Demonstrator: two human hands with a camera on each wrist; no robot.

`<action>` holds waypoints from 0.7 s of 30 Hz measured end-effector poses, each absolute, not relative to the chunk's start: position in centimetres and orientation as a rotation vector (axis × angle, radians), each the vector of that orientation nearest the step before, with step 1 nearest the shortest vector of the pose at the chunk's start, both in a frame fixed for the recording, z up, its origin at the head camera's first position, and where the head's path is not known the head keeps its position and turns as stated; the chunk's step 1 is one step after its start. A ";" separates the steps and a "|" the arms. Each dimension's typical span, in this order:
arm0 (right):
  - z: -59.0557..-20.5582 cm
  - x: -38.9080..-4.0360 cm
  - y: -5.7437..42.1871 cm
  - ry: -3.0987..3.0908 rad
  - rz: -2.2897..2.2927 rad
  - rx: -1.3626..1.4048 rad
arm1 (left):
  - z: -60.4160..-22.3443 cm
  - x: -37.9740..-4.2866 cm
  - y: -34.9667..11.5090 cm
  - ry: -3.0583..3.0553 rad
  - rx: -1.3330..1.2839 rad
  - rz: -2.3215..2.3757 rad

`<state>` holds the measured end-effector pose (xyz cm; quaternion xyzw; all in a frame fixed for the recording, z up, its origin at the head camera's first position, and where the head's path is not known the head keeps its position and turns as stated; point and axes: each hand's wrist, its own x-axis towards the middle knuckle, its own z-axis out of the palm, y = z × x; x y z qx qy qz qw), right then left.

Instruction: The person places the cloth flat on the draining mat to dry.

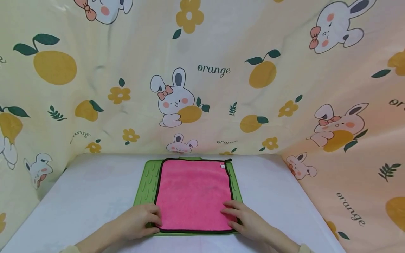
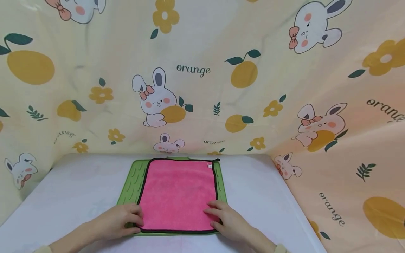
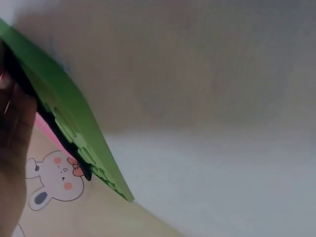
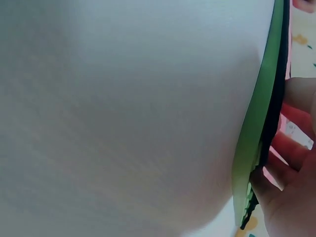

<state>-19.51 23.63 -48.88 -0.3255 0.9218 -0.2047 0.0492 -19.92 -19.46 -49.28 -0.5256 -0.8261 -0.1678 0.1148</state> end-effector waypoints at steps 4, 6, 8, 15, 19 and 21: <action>-49.0 -19.4 23.6 2.797 -0.637 -0.970 | -49.5 -19.9 -19.2 -2.321 -1.567 -0.395; -49.1 -19.3 23.6 2.785 -0.651 -0.945 | -49.6 -19.7 -19.2 -2.322 -1.569 -0.405; -49.1 -19.3 23.6 2.765 -0.660 -0.924 | -49.6 -19.6 -19.4 -2.327 -1.573 -0.423; -49.0 -19.0 23.7 2.742 -0.659 -0.890 | -49.6 -19.2 -19.9 -2.351 -1.586 -0.495; -48.9 -18.9 23.8 2.741 -0.670 -0.888 | -49.5 -19.0 -20.1 -2.361 -1.583 -0.564; -48.7 -18.8 23.9 2.742 -0.674 -0.891 | -49.4 -19.0 -20.2 -2.369 -1.582 -0.601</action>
